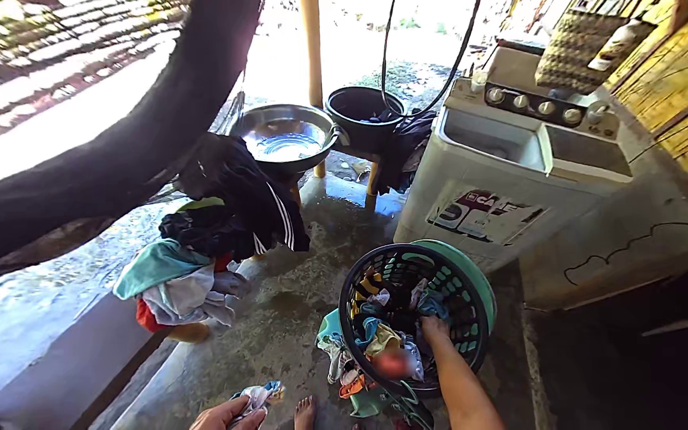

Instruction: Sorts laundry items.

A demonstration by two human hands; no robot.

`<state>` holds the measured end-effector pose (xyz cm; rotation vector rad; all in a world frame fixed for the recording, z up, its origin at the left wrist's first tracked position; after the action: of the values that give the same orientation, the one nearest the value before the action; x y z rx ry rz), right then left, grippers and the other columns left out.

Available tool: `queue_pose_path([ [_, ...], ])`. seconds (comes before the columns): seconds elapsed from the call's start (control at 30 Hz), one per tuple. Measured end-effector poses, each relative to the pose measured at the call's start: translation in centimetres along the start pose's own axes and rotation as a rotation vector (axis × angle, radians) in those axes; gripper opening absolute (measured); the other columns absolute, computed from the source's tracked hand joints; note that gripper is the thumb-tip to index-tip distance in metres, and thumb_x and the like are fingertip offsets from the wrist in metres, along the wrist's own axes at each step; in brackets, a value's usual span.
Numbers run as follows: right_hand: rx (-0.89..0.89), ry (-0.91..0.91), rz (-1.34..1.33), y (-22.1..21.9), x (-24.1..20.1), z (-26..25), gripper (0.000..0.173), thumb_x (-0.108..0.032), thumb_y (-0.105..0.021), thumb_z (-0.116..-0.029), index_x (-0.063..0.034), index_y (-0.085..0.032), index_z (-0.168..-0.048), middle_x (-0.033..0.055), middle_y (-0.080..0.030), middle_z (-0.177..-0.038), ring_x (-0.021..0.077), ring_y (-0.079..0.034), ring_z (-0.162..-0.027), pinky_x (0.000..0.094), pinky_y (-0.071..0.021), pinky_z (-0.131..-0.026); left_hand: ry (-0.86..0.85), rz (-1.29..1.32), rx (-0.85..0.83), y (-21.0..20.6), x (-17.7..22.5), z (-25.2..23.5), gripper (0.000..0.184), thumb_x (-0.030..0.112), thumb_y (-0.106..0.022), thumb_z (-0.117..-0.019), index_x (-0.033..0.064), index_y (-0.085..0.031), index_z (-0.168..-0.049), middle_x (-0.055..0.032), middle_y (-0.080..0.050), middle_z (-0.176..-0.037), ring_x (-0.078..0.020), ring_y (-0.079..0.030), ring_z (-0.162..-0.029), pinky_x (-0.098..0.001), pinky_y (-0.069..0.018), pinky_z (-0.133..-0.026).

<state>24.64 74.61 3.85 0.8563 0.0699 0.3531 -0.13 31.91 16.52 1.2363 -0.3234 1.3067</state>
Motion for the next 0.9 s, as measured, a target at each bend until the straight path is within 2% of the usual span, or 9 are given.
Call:
queue_pose_path([
  [0.1, 0.026, 0.017, -0.08, 1.9, 1.3, 0.3, 0.041, -0.015, -0.057, -0.1, 0.0023, -0.059, -0.137, 0.0258, -0.053, -0.146, 0.043, -0.05, -0.137, 0.0616, -0.0425, -0.109, -0.005, -0.064, 0.112, -0.1, 0.5, -0.7, 0.04, 0.043, -0.061, -0.0971, 0.0052, -0.071, -0.093, -0.0062, -0.064, -0.082, -0.0184, -0.063, -0.078, -0.0438, -0.0507, -0.074],
  [0.2, 0.141, 0.083, -0.322, 5.4, 4.1, 0.3, 0.033, -0.013, -0.061, -0.0979, 0.0044, -0.065, -0.126, 0.0291, -0.059, -0.137, 0.0431, -0.054, -0.131, 0.0599, -0.0423, -0.11, -0.064, -0.301, 0.322, -0.6, 1.2, -1.8, 0.051, 0.047, -0.066, -0.0929, -0.0028, -0.073, -0.102, -0.0244, -0.065, -0.103, -0.042, -0.065, -0.093, -0.0629, -0.0515, -0.08],
  [0.3, 0.301, 0.243, -0.742, 9.5, 6.1, 3.4, 0.025, -0.007, -0.059, -0.1008, 0.0084, -0.064, -0.12, 0.0251, -0.06, -0.13, 0.0316, -0.06, -0.118, 0.0467, -0.0479, -0.103, -0.15, -0.474, 0.523, -0.9, 2.4, -3.3, 0.057, 0.044, -0.075, -0.0881, -0.0063, -0.068, -0.113, -0.0344, -0.058, -0.126, -0.0533, -0.064, -0.102, -0.0669, -0.0537, -0.078],
  [0.37, 0.378, 0.375, -1.029, 11.3, 6.7, 5.8, 0.018, -0.003, -0.056, -0.1015, 0.0078, -0.063, -0.114, 0.0168, -0.066, -0.11, 0.0169, -0.064, -0.096, 0.0327, -0.053, -0.087, -0.256, -0.47, 0.57, -0.9, 3.4, -4.2, 0.059, 0.046, -0.072, -0.0891, -0.0061, -0.068, -0.116, -0.033, -0.054, -0.137, -0.0524, -0.062, -0.111, -0.0656, -0.0534, -0.083],
  [0.5, 0.466, 0.527, -1.165, 13.6, 6.0, 10.1, 0.011, 0.0, -0.051, -0.1027, 0.007, -0.059, -0.105, 0.0125, -0.066, -0.093, 0.0141, -0.064, -0.086, 0.0332, -0.0534, -0.084, -0.456, -0.393, 0.542, -1.6, 6.7, -6.2, 0.059, 0.053, -0.064, -0.0928, -0.002, -0.07, -0.116, -0.0267, -0.056, -0.14, -0.0471, -0.061, -0.12, -0.063, -0.0524, -0.091],
  [0.63, 0.434, 0.678, -1.289, 14.2, 3.0, 14.4, 0.012, -0.005, -0.046, -0.1065, -0.0011, -0.056, -0.11, 0.004, -0.061, -0.084, 0.01, -0.06, -0.075, 0.0313, -0.0541, -0.074, -0.571, -0.253, 0.343, -3.5, 12.6, -7.8, 0.05, 0.043, -0.071, -0.093, 0.0035, -0.068, -0.124, -0.0189, -0.059, -0.14, -0.0365, -0.063, -0.122, -0.0579, -0.054, -0.094],
  [0.77, 0.25, 0.892, -1.232, 13.6, -1.3, 19.5, 0.013, -0.006, -0.044, -0.1053, -0.0046, -0.056, -0.11, 0.0016, -0.064, -0.081, 0.0087, -0.064, -0.072, 0.0296, -0.0566, -0.07, -0.609, -0.139, 0.053, -7.1, 18.1, -10.6, 0.058, 0.039, -0.072, -0.0927, 0.0078, -0.059, -0.14, -0.0147, -0.05, -0.152, -0.0297, -0.057, -0.131, -0.0512, -0.0498, -0.105],
  [0.83, 0.207, 0.957, -1.195, 13.2, -2.7, 21.3, 0.011, -0.006, -0.044, -0.1063, -0.0059, -0.055, -0.108, -0.0012, -0.063, -0.078, 0.0043, -0.061, -0.067, 0.023, -0.0534, -0.065, -0.656, -0.081, -0.03, -8.4, 19.0, -12.0, 0.039, 0.029, -0.067, -0.0962, 0.0055, -0.068, -0.127, -0.013, -0.055, -0.147, -0.0258, -0.058, -0.13, -0.0477, -0.0484, -0.106],
  [0.9, 0.235, 0.958, -1.176, 13.2, -2.6, 22.2, 0.011, -0.006, -0.044, -0.1067, -0.0054, -0.055, -0.107, -0.0025, -0.062, -0.077, 0.0023, -0.06, -0.066, 0.0203, -0.0518, -0.064, -0.683, -0.003, -0.042, -8.2, 18.8, -12.6, 0.027, 0.021, -0.06, -0.0998, 0.0016, -0.072, -0.114, -0.0118, -0.067, -0.128, -0.0202, -0.064, -0.119, -0.0416, -0.0498, -0.103],
])
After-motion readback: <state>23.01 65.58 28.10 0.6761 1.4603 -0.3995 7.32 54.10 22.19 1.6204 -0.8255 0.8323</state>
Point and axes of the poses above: each hand's wrist, its own z-axis away from the middle knuckle, its own y-axis out of the back of the hand, x = y × z, the point moved 1 cm from there along -z, towards the middle knuckle
